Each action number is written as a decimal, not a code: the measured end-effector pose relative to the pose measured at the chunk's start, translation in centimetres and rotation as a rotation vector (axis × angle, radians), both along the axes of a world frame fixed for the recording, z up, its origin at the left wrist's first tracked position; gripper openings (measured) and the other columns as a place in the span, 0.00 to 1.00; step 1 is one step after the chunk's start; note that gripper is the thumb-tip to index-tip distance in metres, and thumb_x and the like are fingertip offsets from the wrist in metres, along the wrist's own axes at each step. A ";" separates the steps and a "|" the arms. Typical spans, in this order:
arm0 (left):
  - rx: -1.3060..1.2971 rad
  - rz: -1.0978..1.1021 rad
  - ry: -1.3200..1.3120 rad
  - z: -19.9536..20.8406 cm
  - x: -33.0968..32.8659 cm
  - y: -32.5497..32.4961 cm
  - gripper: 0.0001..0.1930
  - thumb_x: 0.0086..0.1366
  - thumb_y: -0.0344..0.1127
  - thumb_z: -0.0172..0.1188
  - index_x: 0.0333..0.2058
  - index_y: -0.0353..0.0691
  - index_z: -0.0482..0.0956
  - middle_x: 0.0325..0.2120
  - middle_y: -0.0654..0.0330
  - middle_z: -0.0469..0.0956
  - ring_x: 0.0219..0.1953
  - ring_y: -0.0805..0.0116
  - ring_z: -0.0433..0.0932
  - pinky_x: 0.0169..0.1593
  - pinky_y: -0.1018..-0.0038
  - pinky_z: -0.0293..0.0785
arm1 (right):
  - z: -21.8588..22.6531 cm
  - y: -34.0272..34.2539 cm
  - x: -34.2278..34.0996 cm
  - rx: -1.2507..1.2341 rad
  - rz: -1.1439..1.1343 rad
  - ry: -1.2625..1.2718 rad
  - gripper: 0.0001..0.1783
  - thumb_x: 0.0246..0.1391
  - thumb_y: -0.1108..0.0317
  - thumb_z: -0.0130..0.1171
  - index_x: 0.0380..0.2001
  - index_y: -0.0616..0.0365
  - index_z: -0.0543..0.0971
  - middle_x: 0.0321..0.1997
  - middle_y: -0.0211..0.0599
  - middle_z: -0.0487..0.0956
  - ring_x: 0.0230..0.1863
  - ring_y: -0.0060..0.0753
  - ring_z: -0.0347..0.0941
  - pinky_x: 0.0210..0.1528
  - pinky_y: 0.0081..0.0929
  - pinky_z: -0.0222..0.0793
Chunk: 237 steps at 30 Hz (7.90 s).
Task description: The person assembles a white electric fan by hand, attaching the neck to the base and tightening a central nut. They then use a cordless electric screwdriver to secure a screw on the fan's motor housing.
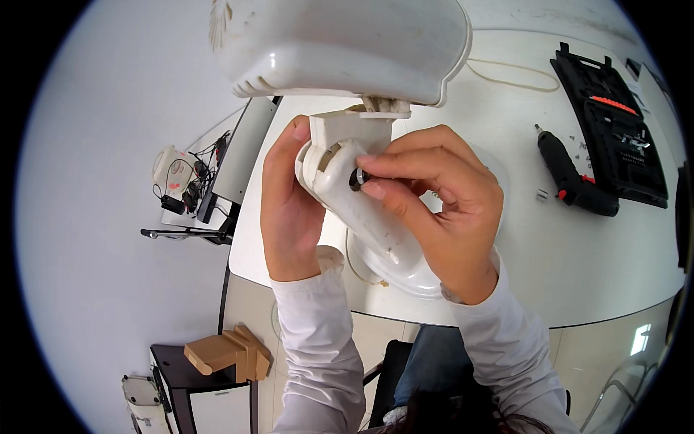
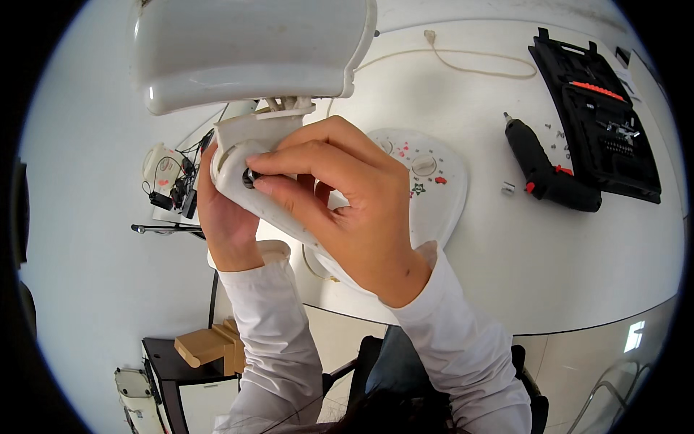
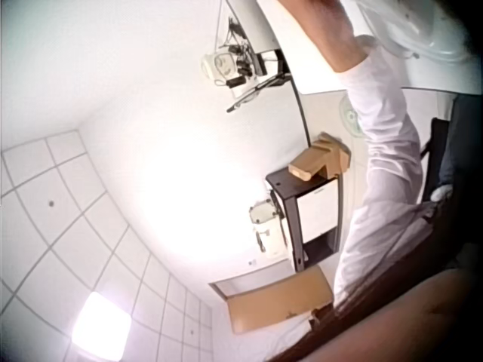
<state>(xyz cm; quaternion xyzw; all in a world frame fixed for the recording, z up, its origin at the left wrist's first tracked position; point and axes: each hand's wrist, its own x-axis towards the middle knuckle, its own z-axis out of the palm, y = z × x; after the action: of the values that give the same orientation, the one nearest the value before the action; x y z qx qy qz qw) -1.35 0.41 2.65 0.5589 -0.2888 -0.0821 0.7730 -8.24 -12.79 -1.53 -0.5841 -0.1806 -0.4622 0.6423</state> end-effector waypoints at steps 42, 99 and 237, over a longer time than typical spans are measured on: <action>-0.129 -0.128 -0.154 -1.9 1.6 2.8 0.15 0.60 0.32 0.62 0.45 0.35 0.76 0.45 0.55 0.74 0.46 0.68 0.74 0.50 0.73 0.70 | -0.1 0.4 0.3 0.015 -0.105 -0.032 0.14 0.37 0.82 0.67 0.32 0.61 0.82 0.33 0.35 0.77 0.28 0.22 0.74 0.25 0.16 0.71; 0.387 0.030 -0.504 0.9 1.1 3.3 0.12 0.60 0.26 0.53 0.43 0.32 0.72 0.28 0.62 0.75 0.23 0.74 0.71 0.25 0.81 0.67 | -0.5 0.5 0.3 0.043 0.052 -0.039 0.12 0.44 0.85 0.60 0.35 0.67 0.77 0.38 0.39 0.73 0.29 0.20 0.71 0.26 0.14 0.67; -0.439 0.317 -0.075 -4.5 -7.2 -2.1 0.37 0.60 0.46 0.47 0.63 0.38 0.44 0.56 0.51 0.60 0.58 0.60 0.64 0.60 0.69 0.56 | -4.9 2.5 2.8 0.609 0.218 0.366 0.09 0.58 0.67 0.55 0.39 0.60 0.74 0.35 0.29 0.75 0.31 0.16 0.71 0.30 0.14 0.68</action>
<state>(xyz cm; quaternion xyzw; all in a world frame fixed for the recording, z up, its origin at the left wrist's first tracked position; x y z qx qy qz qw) -8.55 -1.70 -1.89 0.4189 -0.2369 0.1252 0.8676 -5.40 -10.33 -6.38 -0.4166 0.0217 -0.3117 0.8537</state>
